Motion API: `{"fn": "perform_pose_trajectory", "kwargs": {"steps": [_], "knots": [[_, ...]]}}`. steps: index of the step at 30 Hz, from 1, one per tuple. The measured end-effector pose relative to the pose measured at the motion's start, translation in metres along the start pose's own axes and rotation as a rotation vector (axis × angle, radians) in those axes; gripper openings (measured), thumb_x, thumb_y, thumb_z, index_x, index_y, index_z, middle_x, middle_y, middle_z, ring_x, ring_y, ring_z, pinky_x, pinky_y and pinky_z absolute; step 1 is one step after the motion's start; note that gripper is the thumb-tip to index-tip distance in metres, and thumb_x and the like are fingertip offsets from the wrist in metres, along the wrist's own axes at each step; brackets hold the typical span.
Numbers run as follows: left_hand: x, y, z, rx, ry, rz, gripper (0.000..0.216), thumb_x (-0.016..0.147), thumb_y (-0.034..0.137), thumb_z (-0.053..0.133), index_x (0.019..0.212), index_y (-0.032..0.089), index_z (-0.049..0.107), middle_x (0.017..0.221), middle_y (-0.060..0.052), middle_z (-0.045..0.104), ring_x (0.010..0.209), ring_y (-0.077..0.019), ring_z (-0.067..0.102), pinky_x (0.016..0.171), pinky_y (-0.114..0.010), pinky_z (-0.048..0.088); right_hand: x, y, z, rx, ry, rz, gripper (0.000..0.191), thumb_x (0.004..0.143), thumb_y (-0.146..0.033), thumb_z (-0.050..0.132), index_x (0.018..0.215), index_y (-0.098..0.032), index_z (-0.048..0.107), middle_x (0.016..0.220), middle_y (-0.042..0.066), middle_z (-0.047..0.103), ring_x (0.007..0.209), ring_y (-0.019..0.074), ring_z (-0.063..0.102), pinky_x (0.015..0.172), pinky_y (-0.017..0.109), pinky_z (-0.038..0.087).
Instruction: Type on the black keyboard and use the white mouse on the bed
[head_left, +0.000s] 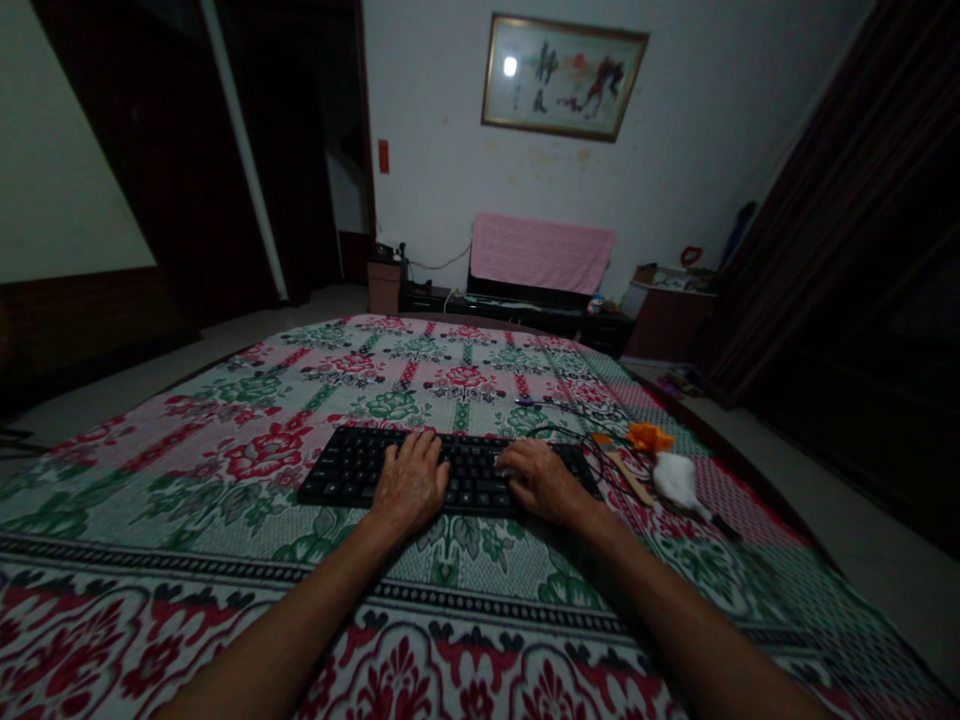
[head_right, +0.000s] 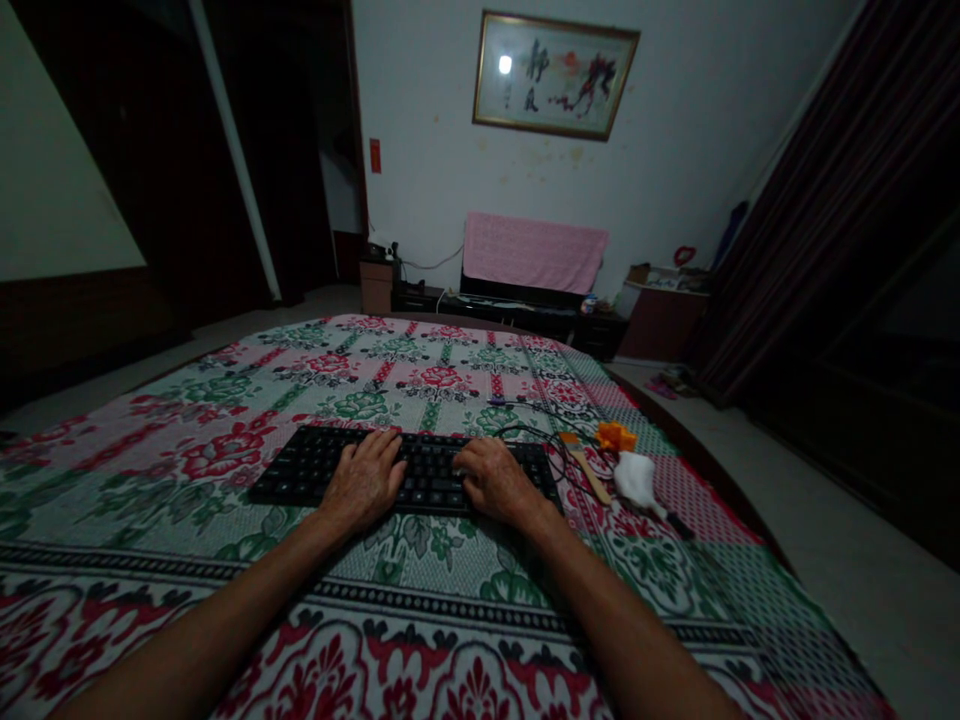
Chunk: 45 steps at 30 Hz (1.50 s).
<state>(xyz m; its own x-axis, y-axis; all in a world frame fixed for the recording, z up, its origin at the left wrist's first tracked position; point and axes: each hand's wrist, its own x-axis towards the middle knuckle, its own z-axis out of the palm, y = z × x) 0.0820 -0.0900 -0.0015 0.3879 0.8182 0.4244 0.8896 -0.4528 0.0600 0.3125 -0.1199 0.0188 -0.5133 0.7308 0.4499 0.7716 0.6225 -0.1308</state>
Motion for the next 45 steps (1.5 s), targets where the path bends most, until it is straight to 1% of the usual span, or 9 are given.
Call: {"fn": "perform_pose_trajectory", "kwargs": {"steps": [7,11,18,23,26,34,39,42,45], "knots": [[0.000,0.000,0.002,0.001,0.010,0.008,0.041,0.090,0.030,0.037,0.124,0.015,0.054,0.137,-0.011,0.051,0.127,-0.0272,0.043,0.099,-0.046,0.036,0.005,0.004,0.008,0.055,0.142,0.034,0.036,0.074,0.000,0.046,0.101,-0.019,0.061,0.103,0.008,0.065,0.097,0.0206,0.056,0.086,0.037,0.042],[0.001,0.000,0.003,0.000,0.012,-0.002,0.041,0.090,0.030,0.038,0.125,0.016,0.054,0.137,-0.010,0.051,0.127,-0.0268,0.042,0.099,-0.046,0.036,0.006,0.007,0.014,0.047,0.097,0.014,0.036,0.071,0.001,0.047,0.096,-0.020,0.063,0.101,0.007,0.066,0.096,0.0204,0.057,0.086,0.036,0.042],[0.000,0.001,-0.001,0.003,0.001,0.004,0.040,0.091,0.030,0.038,0.124,0.016,0.054,0.137,-0.010,0.051,0.127,-0.0266,0.042,0.100,-0.045,0.035,0.001,-0.003,0.008,0.066,0.086,0.057,0.025,0.067,-0.005,0.051,0.084,-0.019,0.063,0.084,0.005,0.065,0.081,0.0193,0.058,0.081,0.034,0.043],[0.001,0.000,0.001,-0.007,0.007,-0.003,0.040,0.090,0.030,0.039,0.124,0.017,0.054,0.137,-0.010,0.051,0.128,-0.0268,0.042,0.100,-0.045,0.035,0.005,-0.003,0.011,0.121,0.151,0.067,0.035,0.069,-0.002,0.048,0.094,-0.020,0.063,0.097,0.005,0.067,0.095,0.0197,0.059,0.086,0.035,0.043],[0.001,0.000,0.003,-0.009,0.006,-0.005,0.040,0.090,0.031,0.038,0.125,0.017,0.054,0.137,-0.010,0.051,0.128,-0.0267,0.042,0.100,-0.046,0.035,0.008,-0.002,0.014,0.091,0.132,0.044,0.038,0.069,-0.001,0.047,0.097,-0.020,0.063,0.100,0.006,0.067,0.097,0.0206,0.058,0.087,0.037,0.042],[0.000,0.000,0.002,-0.009,0.012,-0.005,0.041,0.090,0.030,0.038,0.124,0.016,0.054,0.137,-0.010,0.051,0.127,-0.0270,0.042,0.100,-0.046,0.035,0.006,-0.011,0.006,0.133,0.090,0.095,0.023,0.067,-0.006,0.050,0.080,-0.020,0.064,0.079,0.003,0.066,0.077,0.0174,0.060,0.079,0.032,0.044],[0.000,0.000,0.000,-0.015,0.002,-0.005,0.040,0.090,0.029,0.038,0.124,0.018,0.055,0.137,-0.010,0.051,0.127,-0.0264,0.042,0.100,-0.046,0.035,0.006,-0.005,0.008,0.133,0.178,0.086,0.031,0.069,-0.003,0.048,0.090,-0.020,0.064,0.092,0.005,0.068,0.089,0.0188,0.060,0.082,0.034,0.044],[0.000,0.000,0.001,-0.018,0.000,-0.001,0.040,0.090,0.030,0.038,0.124,0.017,0.054,0.137,-0.010,0.051,0.127,-0.0266,0.042,0.100,-0.046,0.035,0.006,-0.001,0.010,0.077,0.137,0.054,0.034,0.069,-0.003,0.049,0.094,-0.020,0.064,0.098,0.007,0.068,0.094,0.0207,0.059,0.084,0.037,0.043],[0.000,0.000,0.001,-0.014,0.003,-0.001,0.040,0.090,0.030,0.038,0.124,0.016,0.054,0.137,-0.010,0.051,0.127,-0.0267,0.042,0.100,-0.046,0.035,0.005,-0.001,0.009,0.069,0.100,0.065,0.031,0.068,-0.004,0.050,0.090,-0.020,0.065,0.093,0.006,0.068,0.088,0.0201,0.060,0.083,0.036,0.043]]}}
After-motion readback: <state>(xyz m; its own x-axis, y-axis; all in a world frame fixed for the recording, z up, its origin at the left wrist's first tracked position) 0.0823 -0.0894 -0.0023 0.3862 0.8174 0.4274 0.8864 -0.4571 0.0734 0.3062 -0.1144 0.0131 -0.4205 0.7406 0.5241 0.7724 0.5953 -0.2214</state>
